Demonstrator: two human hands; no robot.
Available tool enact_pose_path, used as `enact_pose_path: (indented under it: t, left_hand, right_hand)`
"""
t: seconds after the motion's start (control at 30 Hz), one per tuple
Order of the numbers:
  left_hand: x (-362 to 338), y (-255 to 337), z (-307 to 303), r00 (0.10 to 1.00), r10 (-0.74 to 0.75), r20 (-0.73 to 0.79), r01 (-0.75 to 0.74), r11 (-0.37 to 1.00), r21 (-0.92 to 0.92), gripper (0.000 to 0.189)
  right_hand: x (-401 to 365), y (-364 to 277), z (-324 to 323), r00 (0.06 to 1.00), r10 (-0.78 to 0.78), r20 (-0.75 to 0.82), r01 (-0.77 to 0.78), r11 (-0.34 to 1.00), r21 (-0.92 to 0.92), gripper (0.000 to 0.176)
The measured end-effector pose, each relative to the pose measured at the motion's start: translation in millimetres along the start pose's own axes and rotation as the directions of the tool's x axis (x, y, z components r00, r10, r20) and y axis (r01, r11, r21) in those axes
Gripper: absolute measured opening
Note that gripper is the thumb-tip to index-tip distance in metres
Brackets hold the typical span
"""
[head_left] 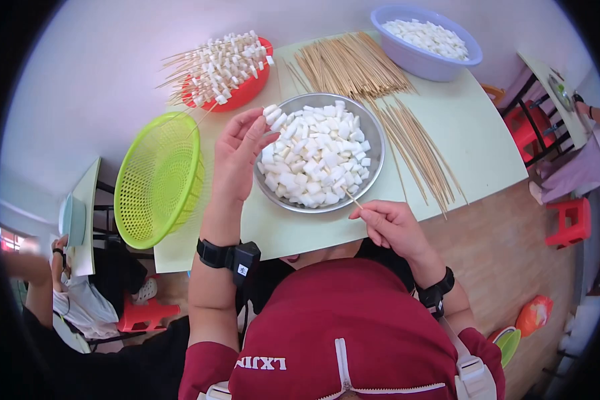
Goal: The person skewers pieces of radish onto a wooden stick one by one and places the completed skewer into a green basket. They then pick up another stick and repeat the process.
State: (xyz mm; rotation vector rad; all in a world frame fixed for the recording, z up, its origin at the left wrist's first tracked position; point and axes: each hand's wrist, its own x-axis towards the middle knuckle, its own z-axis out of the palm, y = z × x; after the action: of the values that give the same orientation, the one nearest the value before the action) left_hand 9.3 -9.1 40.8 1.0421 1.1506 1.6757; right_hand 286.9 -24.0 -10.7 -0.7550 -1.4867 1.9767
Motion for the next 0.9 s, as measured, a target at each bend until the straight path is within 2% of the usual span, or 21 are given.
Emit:
enact_pose_path:
  t: [0.23, 0.33, 0.37, 0.43, 0.47, 0.53, 0.77, 0.9]
  left_hand:
    - [-9, 10, 17, 0.996, -0.009, -0.090, -0.006, 0.988, -0.157, 0.026]
    - [-12, 10, 17, 0.994, -0.026, -0.104, 0.002, 0.974, -0.226, 0.028]
    - [-13, 10, 16, 0.994, -0.044, -0.100, 0.016, 0.964, -0.264, 0.028]
    - [-16, 11, 15, 0.991, -0.060, -0.118, 0.022, 0.954, -0.299, 0.028]
    - [-17, 11, 14, 0.989, -0.086, -0.119, 0.041, 0.940, -0.339, 0.028]
    - [-19, 7, 10, 0.989, -0.079, -0.126, 0.033, 0.944, -0.327, 0.027]
    - [-23, 12, 6, 0.990, -0.071, -0.124, 0.032, 0.954, -0.297, 0.026]
    - [-26, 20, 6, 0.985, -0.086, -0.152, 0.034, 0.947, -0.319, 0.026]
  right_hand:
    - [5, 2, -6, 1.000, 0.007, 0.028, -0.005, 0.997, -0.075, 0.024]
    - [9, 1, -11, 0.992, 0.042, 0.118, -0.050, 0.997, 0.065, 0.025]
    - [10, 2, -12, 0.990, 0.043, 0.135, -0.052, 0.997, 0.060, 0.025]
    - [13, 4, -14, 0.980, 0.090, 0.177, -0.125, 0.972, 0.198, 0.025]
    - [15, 4, -15, 0.978, 0.091, 0.189, -0.128, 0.973, 0.194, 0.025]
    - [16, 4, -16, 0.967, 0.111, 0.230, -0.175, 0.944, 0.280, 0.025]
    - [24, 6, -18, 0.960, 0.115, 0.256, -0.180, 0.953, 0.245, 0.025]
    - [27, 6, -15, 0.975, 0.065, 0.214, -0.104, 0.979, 0.177, 0.025]
